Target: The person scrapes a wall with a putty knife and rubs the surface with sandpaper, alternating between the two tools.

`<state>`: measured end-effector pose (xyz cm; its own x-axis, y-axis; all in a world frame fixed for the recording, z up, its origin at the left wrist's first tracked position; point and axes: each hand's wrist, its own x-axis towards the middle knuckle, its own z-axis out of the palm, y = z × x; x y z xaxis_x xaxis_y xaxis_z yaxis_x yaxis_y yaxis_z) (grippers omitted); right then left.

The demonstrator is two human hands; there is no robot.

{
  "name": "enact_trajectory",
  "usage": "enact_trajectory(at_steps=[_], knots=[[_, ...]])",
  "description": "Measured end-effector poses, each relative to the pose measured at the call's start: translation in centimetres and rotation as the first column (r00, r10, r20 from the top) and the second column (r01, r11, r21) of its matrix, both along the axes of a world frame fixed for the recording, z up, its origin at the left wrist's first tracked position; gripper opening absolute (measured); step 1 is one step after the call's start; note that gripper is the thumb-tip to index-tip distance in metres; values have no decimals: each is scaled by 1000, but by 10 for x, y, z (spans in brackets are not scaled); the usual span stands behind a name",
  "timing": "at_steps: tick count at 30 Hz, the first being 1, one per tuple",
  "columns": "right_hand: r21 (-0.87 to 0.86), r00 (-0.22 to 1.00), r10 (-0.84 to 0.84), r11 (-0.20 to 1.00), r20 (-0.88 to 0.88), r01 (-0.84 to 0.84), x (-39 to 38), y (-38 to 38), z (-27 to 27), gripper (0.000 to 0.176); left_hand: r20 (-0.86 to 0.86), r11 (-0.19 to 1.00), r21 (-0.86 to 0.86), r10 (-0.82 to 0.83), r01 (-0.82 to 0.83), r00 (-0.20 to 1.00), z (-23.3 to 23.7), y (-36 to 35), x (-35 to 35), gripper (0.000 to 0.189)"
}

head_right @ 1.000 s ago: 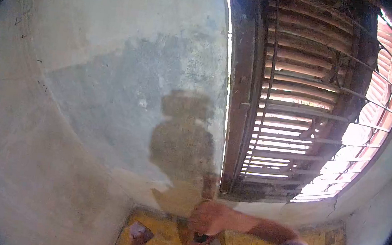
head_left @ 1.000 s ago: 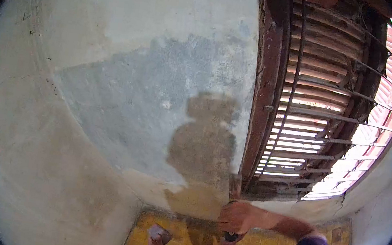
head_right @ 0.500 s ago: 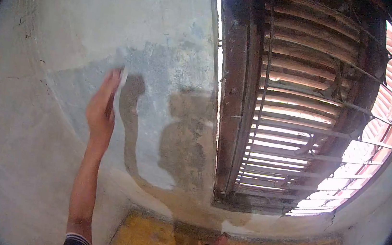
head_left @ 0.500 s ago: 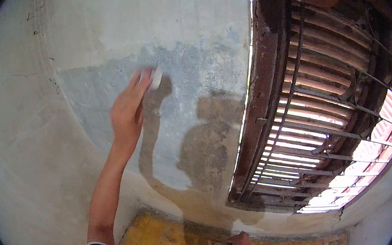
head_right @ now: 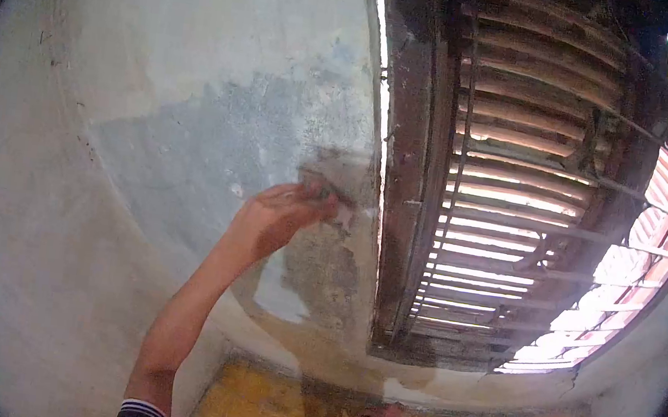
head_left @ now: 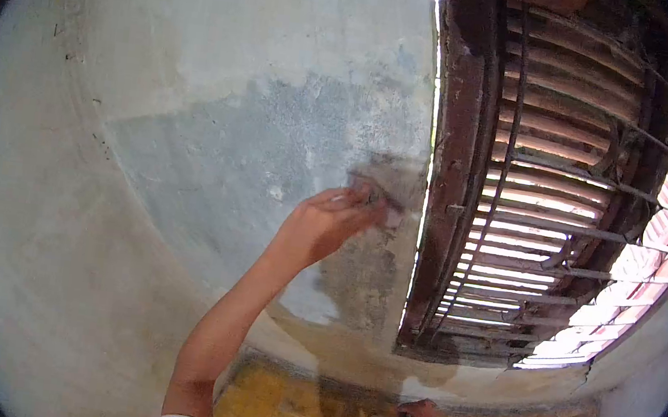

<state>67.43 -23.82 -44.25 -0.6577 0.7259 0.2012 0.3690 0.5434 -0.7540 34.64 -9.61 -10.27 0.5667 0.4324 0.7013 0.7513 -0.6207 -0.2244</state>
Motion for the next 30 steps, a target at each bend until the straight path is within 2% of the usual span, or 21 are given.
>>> enact_trajectory(at_steps=[2, 3, 5, 7, 8, 10, 13, 14, 17, 19, 21, 22, 24, 27, 29, 30], knots=[[46, 985, 15, 999, 174, -23, -2, 2, 0, 33, -153, 993, 73, 98, -88, 983, 22, -6, -13, 38], [67, 985, 27, 997, 172, -39, -2, 1, 2, 34, -216, 985, 113, 153, -130, 964, 38, -8, -16, 38], [116, 985, 53, 991, 166, -72, -8, 2, 4, 35, -64, 893, 449, 9, 21, 998, 90, -2, -14, 39], [68, 993, 37, 997, 111, -45, -12, 2, -13, 36, 110, 840, 538, 18, -75, 994, 124, 10, -15, 42], [44, 996, 30, 998, 86, -34, -13, 1, -24, 36, 118, 837, 535, 57, -112, 991, 124, 15, -15, 47], [81, 997, -10, 997, 79, 4, -15, -6, -35, 26, 134, 828, 529, 137, -188, 981, 112, 32, -8, 58], [2, 997, 2, 1000, -79, -2, -23, -8, -17, 24, 157, 880, 466, 25, -96, 987, 62, 40, -7, 49], [-47, 988, 11, 999, -157, -19, -26, -9, -8, 25, 115, 899, 426, 61, -104, 991, 45, 37, -11, 48], [-35, 995, 46, 998, 88, -43, -12, -9, -27, 27, 32, 947, 286, 146, -149, 989, 5, 16, -19, 47], [-24, 999, -25, 999, 40, 26, -14, -11, -14, 28, -20, 967, 201, 166, -159, 986, 7, 1, -19, 46], [-6, 999, -42, 999, 20, 42, -16, -13, -11, 29, 264, 983, 175, -95, 50, 960, 26, 1, -16, 45], [12, 999, -24, 1000, 32, 24, -15, -9, -13, 29, 401, 970, 190, -216, 150, 890, 42, 3, -15, 45], [26, 998, -28, 999, 50, 26, -13, -1, -15, 29, 225, 856, 513, -60, -66, 972, 89, 2, 0, 40], [7, 997, -78, 997, 16, 78, -15, -5, -15, 29, 243, 874, 483, -86, -44, 966, 113, 27, 10, 46], [22, 993, -82, 996, -80, 84, -21, -3, 6, 31, 241, 839, 535, -43, -96, 970, 98, 45, 17, 47], [26, 995, -72, 997, -64, 74, -20, 1, 0, 31, 243, 821, 558, -21, -122, 970, 86, 53, 16, 48]])
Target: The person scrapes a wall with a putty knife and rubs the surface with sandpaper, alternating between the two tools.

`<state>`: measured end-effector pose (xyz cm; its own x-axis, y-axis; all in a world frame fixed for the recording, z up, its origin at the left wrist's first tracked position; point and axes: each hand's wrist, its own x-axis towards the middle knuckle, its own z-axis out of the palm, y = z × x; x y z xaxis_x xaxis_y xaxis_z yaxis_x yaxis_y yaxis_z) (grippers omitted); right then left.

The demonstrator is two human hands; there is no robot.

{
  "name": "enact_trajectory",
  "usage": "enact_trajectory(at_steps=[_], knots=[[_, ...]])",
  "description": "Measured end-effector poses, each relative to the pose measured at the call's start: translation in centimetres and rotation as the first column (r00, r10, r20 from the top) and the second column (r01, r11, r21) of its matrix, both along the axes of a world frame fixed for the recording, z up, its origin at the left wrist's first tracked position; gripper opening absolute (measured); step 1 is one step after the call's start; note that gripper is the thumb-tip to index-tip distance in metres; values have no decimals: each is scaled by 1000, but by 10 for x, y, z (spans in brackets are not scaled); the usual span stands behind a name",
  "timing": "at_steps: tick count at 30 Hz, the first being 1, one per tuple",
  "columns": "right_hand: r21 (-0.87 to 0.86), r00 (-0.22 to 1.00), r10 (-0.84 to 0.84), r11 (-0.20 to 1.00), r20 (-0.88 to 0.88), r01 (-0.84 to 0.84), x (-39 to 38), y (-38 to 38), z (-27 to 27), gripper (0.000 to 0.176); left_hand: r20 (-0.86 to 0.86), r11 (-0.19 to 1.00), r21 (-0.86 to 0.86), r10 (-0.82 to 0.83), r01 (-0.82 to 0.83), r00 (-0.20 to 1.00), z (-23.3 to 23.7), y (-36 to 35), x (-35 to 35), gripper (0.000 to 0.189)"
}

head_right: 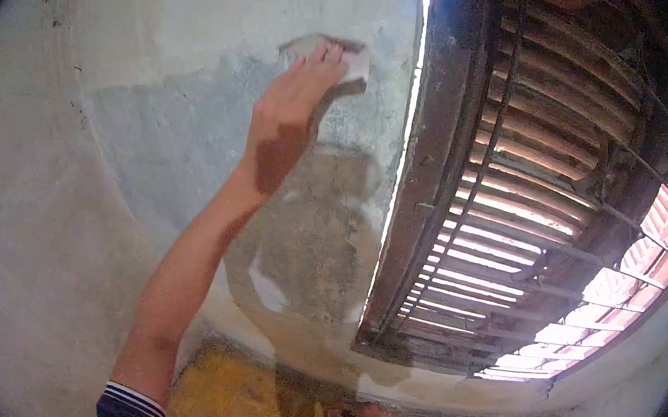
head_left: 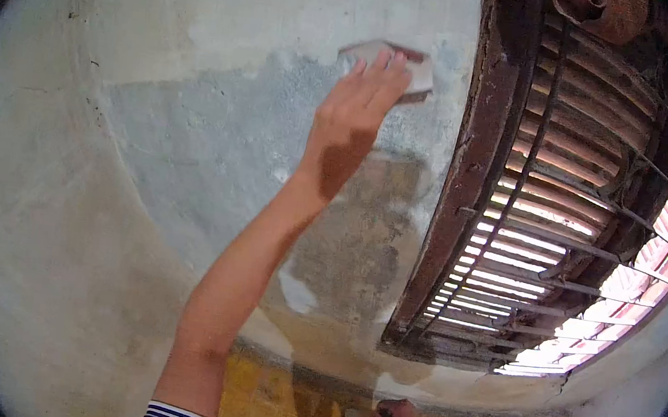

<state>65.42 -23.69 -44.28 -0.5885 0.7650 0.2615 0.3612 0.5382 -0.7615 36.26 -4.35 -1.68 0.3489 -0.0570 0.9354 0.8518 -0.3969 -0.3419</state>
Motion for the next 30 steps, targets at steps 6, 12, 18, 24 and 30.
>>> enact_trajectory(at_steps=[6, 12, 18, 24, 30], knots=[[18, 1000, 22, 1000, 22, -22, 9, -9, -34, 31, -155, 921, -383, 9, -69, 988, -97, -25, -34, 44], [159, 994, -68, 986, 89, 53, 6, -3, -44, 32, 134, 929, -226, -270, 294, 954, -26, -26, -37, 48], [160, 998, -43, 987, 49, 35, -13, 0, -17, 30, -5, 989, -79, 126, -126, 992, -9, -1, -4, 46], [-104, 998, 0, 995, -56, -6, -23, -3, -10, 25, -21, 558, -829, -72, 22, 997, -201, -51, -29, 53], [129, 782, 507, 858, -363, -496, -45, 26, 88, 32, 641, 239, -764, 175, 600, 747, -435, -178, -53, 37]])
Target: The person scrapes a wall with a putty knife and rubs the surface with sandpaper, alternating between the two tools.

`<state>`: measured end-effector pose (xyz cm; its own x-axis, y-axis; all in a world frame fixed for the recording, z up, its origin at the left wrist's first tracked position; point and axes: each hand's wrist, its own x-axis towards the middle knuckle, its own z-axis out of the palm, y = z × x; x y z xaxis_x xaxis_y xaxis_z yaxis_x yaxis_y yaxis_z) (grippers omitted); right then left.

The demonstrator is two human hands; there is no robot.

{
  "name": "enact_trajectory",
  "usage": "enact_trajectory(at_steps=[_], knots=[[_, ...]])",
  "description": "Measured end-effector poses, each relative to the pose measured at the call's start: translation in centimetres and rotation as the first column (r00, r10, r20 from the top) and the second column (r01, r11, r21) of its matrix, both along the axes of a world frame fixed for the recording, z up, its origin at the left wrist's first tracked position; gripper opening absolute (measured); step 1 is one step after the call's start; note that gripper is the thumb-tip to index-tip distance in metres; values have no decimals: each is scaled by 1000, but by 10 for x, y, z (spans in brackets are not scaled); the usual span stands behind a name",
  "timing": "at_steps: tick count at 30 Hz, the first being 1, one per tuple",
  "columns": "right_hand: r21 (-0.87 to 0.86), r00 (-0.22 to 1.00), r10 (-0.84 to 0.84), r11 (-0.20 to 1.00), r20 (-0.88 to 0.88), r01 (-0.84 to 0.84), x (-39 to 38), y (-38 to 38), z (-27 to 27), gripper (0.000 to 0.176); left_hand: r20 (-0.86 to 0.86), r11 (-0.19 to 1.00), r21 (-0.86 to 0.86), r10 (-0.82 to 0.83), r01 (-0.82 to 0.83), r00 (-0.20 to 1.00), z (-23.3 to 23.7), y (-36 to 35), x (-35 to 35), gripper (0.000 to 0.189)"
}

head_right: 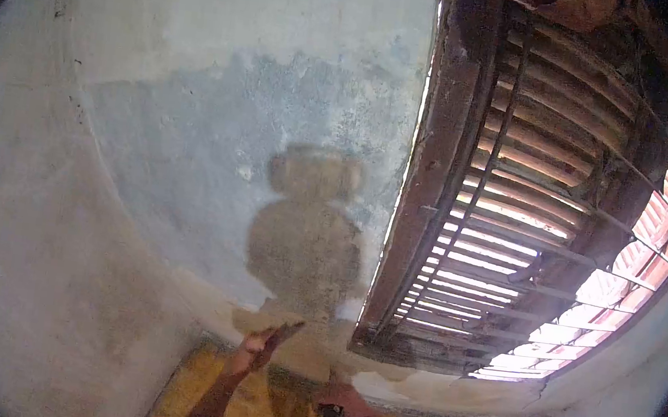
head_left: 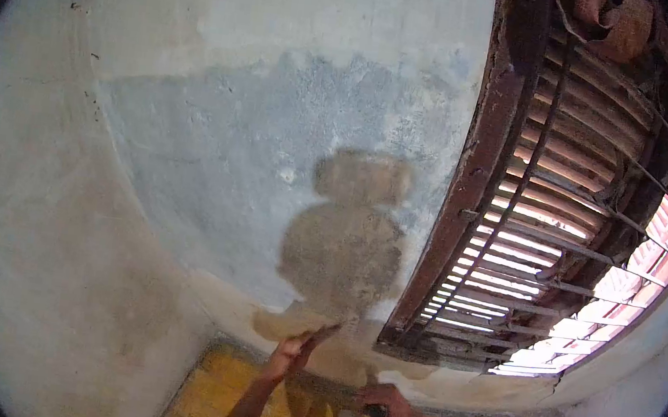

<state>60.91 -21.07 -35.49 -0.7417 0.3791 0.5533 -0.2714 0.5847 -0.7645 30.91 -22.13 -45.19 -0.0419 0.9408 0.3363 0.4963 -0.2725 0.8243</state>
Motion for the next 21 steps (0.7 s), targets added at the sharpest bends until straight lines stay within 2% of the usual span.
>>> enact_trajectory(at_steps=[2, 4, 5, 6, 7, 8, 10, 12, 15, 18, 21], knots=[[323, 996, 85, 942, 20, -87, -11, 26, 76, 34, 197, 973, -224, 98, -53, 975, 16, -35, 3, 39], [551, 990, 87, 834, -115, -10, -31, 39, 150, 36, 287, 926, -368, 199, -84, 937, 65, -76, 15, 40], [656, 963, 150, 754, -223, 34, -49, 49, 180, 36, 443, 954, -290, 206, -78, 873, 20, -95, 9, 41], [739, 921, 225, 667, -319, 93, -66, 57, 207, 36, 488, 957, -272, 230, -104, 842, 14, -106, 7, 40], [827, 961, 163, 554, -223, 98, -77, 63, 242, 34, 532, 959, -252, 249, -129, 809, 9, -117, 5, 40], [899, 987, 87, 430, -132, 83, -87, 70, 275, 34, 478, 943, -284, 298, -175, 826, 33, -131, 12, 39], [956, 989, -65, 258, -130, 142, -112, 92, 323, 36, 509, 934, -268, 346, -237, 788, 46, -148, 18, 37], [937, 955, -45, 186, -292, 295, -140, 121, 342, 29, 635, 938, -212, 345, -275, 691, 30, -162, 22, 35], [948, 948, 86, 110, -308, 298, -142, 128, 363, 32, 679, 907, -256, 416, -335, 605, -12, -184, 12, 34], [968, 968, -78, 61, -238, 243, -135, 140, 382, 34, 678, 940, -122, 313, -318, 665, -47, -194, 6, 32], [968, 968, 8, 17, -249, 249, -144, 114, 362, 33, 655, 959, 4, 211, -282, 725, -64, -203, -1, 38]])
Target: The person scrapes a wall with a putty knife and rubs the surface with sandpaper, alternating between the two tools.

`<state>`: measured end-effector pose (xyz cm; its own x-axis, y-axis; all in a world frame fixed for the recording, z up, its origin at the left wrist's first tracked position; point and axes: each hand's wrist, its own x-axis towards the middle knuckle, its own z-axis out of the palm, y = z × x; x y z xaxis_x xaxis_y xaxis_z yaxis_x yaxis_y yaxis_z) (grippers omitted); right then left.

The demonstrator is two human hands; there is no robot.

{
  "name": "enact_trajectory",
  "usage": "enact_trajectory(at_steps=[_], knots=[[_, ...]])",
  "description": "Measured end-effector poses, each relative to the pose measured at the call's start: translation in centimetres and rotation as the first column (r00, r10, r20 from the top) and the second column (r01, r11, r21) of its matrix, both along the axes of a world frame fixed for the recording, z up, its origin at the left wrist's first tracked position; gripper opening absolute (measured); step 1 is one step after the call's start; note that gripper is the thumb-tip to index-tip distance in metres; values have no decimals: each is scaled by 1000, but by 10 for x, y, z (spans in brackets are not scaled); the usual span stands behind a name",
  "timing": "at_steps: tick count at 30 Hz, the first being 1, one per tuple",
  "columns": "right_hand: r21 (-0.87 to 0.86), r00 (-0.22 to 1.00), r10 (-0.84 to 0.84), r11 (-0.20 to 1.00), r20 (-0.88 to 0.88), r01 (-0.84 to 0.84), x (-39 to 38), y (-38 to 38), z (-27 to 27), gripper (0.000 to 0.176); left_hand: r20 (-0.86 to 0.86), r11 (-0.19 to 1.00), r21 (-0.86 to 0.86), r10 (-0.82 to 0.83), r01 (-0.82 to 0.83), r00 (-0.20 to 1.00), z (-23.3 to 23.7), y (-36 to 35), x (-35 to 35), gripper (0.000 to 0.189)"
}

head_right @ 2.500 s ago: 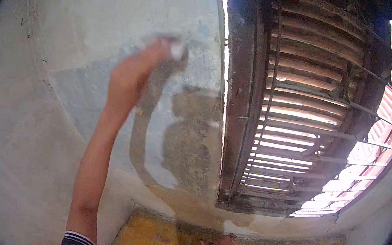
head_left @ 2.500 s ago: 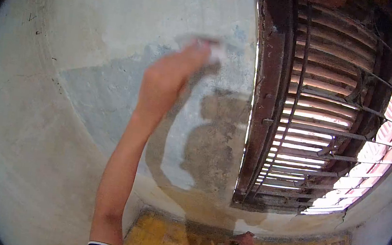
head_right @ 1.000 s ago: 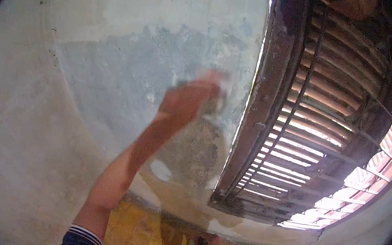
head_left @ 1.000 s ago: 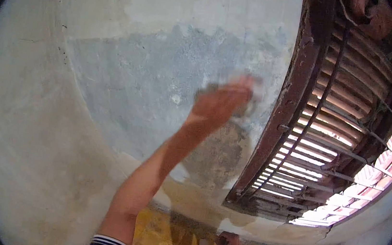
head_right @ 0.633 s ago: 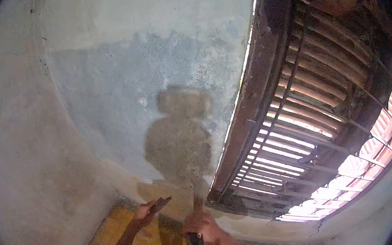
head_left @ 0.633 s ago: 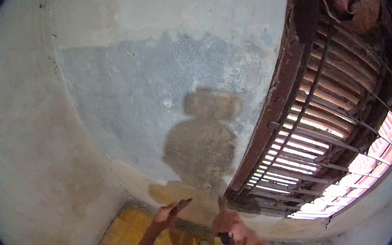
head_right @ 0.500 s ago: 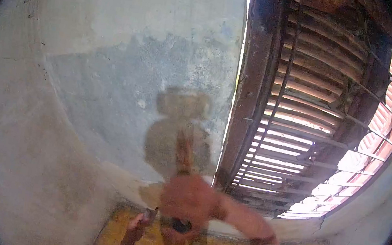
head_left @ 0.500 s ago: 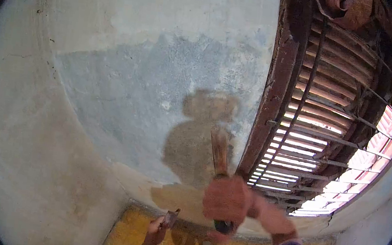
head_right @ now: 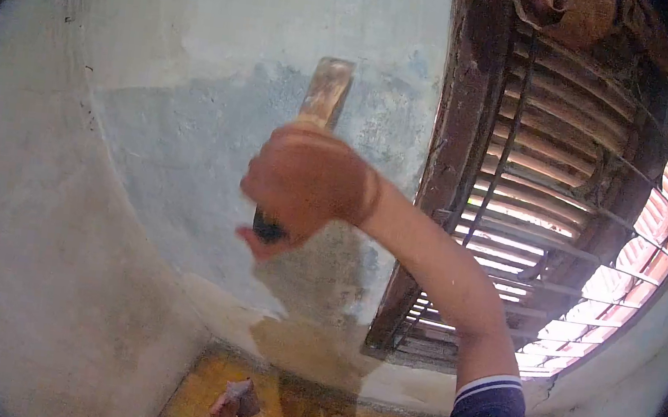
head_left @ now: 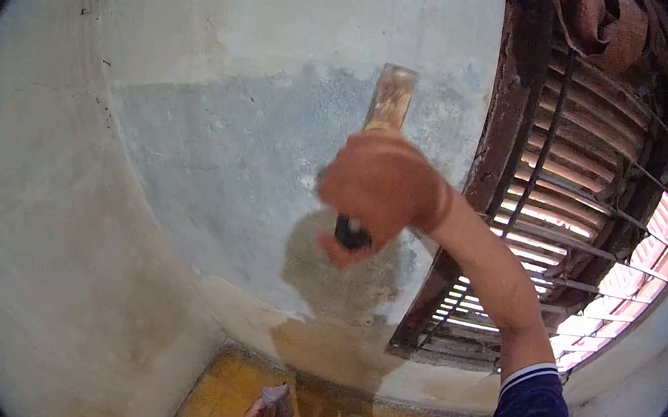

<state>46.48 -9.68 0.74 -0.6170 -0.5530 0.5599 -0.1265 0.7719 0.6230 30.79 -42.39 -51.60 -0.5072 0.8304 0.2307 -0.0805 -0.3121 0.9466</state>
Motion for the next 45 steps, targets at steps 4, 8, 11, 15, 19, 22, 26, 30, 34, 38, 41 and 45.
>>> enact_trajectory(at_steps=[4, 8, 11, 15, 19, 22, 26, 30, 34, 38, 41, 45], knots=[[-142, 988, -115, 981, 99, 128, -3, 38, -3, 34, 158, 834, 400, -473, 381, 867, 69, 29, 0, 32], [-80, 998, -41, 996, 53, 45, -3, -2, -1, 37, 143, 966, 170, -218, 193, 965, 29, 7, -8, 27], [-68, 983, -122, 989, 136, 133, -6, 11, 4, 40, 134, 1000, 1, -15, 15, 991, 11, -4, -6, 26], [-30, 996, -69, 997, 64, 71, -7, -1, -1, 42, 116, 992, -97, 96, -85, 989, -5, -16, -5, 26], [1, 998, -53, 999, 44, 53, 1, 20, 15, 40, 104, 981, -139, 149, -134, 983, -10, -22, -7, 25], [-32, 996, -71, 997, 50, 73, -4, 14, 5, 42, 84, 974, -167, 169, -153, 982, -15, -29, -12, 25], [4, 1000, -17, 1000, 19, 17, 1, 13, 9, 42, 82, 967, -183, 194, -177, 978, -23, -37, -14, 25], [-15, 985, -172, 985, 31, 173, 8, 20, 10, 42, 60, 957, -211, 215, -198, 975, -29, -46, -20, 25], [14, 984, -55, 998, 169, 53, -1, -16, -30, 40, 55, 950, -224, 236, -219, 970, -42, -54, -23, 24], [38, 987, -145, 989, 63, 143, 6, 19, 13, 41, 43, 940, -243, 258, -240, 965, -56, -59, -27, 24], [21, 996, -65, 998, 67, 64, 6, 4, 14, 39, 25, 929, -265, 274, -257, 962, -77, -70, -31, 24], [10, 986, -54, 999, 156, 53, 5, -7, 1, 36, 35, 924, -271, 290, -270, 956, -76, -76, -31, 24]])
